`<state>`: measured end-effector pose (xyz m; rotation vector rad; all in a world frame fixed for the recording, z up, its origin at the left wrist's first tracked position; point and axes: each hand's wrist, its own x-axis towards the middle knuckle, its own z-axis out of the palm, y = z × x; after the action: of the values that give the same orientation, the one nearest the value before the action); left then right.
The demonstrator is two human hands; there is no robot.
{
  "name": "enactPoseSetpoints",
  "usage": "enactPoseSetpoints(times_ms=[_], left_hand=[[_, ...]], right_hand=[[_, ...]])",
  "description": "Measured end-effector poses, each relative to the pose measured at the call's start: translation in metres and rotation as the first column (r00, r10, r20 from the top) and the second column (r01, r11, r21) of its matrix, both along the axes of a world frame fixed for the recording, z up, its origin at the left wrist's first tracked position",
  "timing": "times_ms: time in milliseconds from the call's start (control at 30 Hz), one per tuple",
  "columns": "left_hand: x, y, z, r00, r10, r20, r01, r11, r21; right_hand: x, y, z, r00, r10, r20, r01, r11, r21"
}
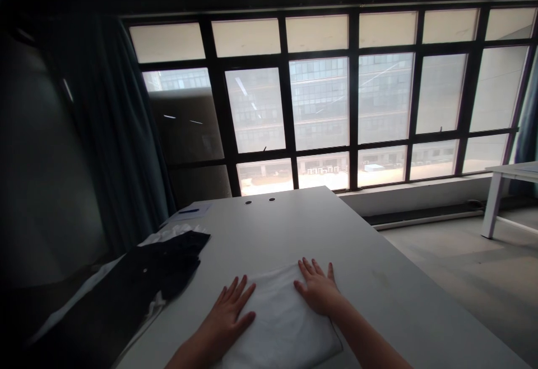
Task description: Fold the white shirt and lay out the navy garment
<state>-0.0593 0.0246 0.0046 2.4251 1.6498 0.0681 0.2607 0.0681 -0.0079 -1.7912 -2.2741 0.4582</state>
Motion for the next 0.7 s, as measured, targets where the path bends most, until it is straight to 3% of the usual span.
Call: enactPoseSetpoints(times_ms=[167,233,300,367,467,567,633,700], left_hand=[[-0.009,0.008,-0.001,0.97,0.226,-0.086,-0.218,0.971,0.097],[-0.006,0.005,0.007,0.973,0.219,-0.075,-0.196,0.952,0.236],[0.001,-0.003,0.016,0.996,0.084,-0.038,-0.064,0.924,0.378],[0.014,-0.012,0.021,0.983,-0.179,-0.045,0.182,0.894,0.41],[0.039,-0.022,0.009,0.833,-0.542,-0.113,0.549,0.781,0.299],[0.056,-0.023,-0.013,0.776,-0.598,-0.2,0.624,0.681,0.383],[0.057,-0.02,-0.021,0.769,-0.586,-0.255,0.628,0.616,0.476],[0.051,-0.019,-0.023,0.786,-0.555,-0.273,0.605,0.596,0.528]], right_hand=[[0.0,0.005,-0.009,0.996,-0.078,0.035,0.078,0.997,0.022],[-0.003,0.006,-0.011,0.991,-0.124,0.042,0.122,0.992,0.039],[-0.005,0.008,-0.014,0.983,-0.182,0.037,0.179,0.981,0.071],[-0.005,0.011,-0.016,0.966,-0.257,0.023,0.252,0.96,0.125],[-0.001,0.015,-0.015,0.936,-0.353,0.001,0.342,0.908,0.242],[0.002,0.014,-0.009,0.945,-0.321,-0.06,0.315,0.848,0.426],[-0.003,0.008,-0.003,0.984,-0.158,-0.087,0.18,0.818,0.546],[-0.016,-0.005,0.0,0.996,0.068,-0.061,-0.017,0.795,0.606]])
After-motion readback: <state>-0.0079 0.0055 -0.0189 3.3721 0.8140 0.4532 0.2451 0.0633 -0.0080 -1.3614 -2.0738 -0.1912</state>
